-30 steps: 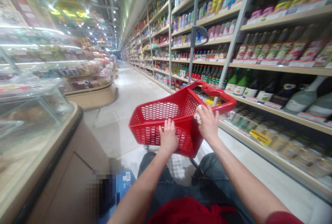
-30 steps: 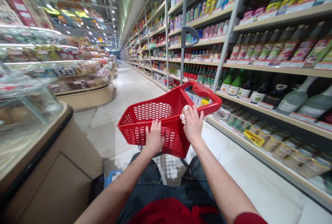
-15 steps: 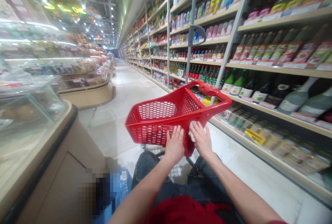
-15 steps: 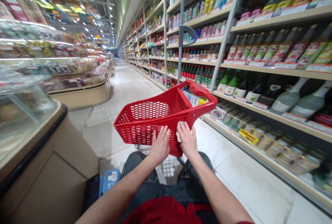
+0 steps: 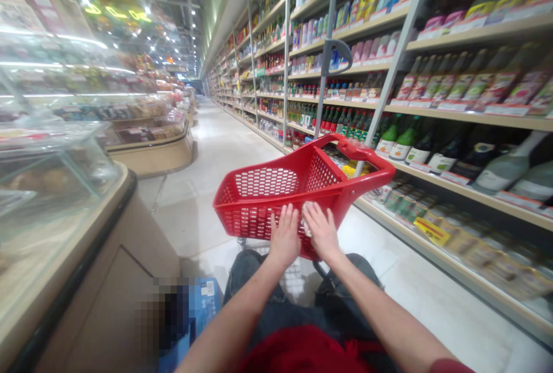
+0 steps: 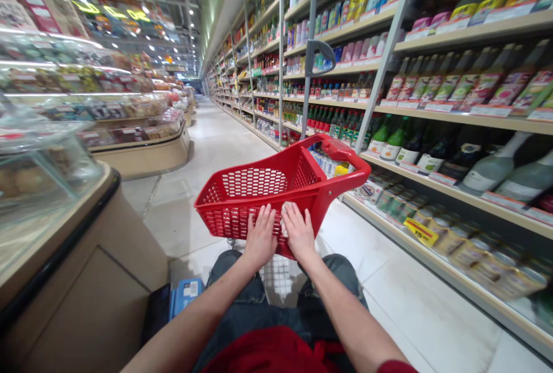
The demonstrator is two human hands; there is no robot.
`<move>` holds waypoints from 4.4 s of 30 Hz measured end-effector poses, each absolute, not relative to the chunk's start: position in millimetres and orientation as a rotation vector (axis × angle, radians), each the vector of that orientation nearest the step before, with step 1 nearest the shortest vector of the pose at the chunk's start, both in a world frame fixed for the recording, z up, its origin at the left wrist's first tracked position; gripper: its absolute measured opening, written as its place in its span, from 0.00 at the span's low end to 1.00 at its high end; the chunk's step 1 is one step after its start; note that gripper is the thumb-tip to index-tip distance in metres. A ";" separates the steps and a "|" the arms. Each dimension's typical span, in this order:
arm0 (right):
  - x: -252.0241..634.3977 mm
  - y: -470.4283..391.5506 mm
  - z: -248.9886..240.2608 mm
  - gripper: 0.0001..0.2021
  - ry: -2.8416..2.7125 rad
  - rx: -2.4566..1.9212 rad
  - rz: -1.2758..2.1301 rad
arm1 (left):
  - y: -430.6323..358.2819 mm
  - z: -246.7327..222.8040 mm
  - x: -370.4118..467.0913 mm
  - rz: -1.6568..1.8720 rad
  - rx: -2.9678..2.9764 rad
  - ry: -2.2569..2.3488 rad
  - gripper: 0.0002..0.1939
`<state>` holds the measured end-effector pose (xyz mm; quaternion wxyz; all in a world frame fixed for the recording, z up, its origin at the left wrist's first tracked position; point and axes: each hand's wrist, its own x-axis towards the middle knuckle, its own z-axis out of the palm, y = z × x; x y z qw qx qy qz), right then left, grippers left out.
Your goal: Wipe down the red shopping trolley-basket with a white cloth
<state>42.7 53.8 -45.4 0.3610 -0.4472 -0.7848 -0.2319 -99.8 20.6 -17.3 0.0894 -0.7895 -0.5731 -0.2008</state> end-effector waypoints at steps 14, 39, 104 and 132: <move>2.2 67.0 -32.7 0.21 -2.118 -1.063 -0.554 | 20.1 -21.4 -132.6 -0.610 -2.211 -1.891 0.33; -79.5 65.1 -42.5 0.19 -2.281 -0.732 -0.593 | 14.5 -39.8 -204.7 -0.578 -2.013 -2.130 0.33; -56.6 79.0 -26.5 0.22 -2.321 -0.862 -0.677 | 24.8 -28.6 -197.6 -0.547 -2.024 -2.044 0.34; 17.8 61.4 -19.8 0.23 -2.116 -1.091 -0.672 | 31.0 -5.1 -126.2 -0.510 -2.209 -1.722 0.32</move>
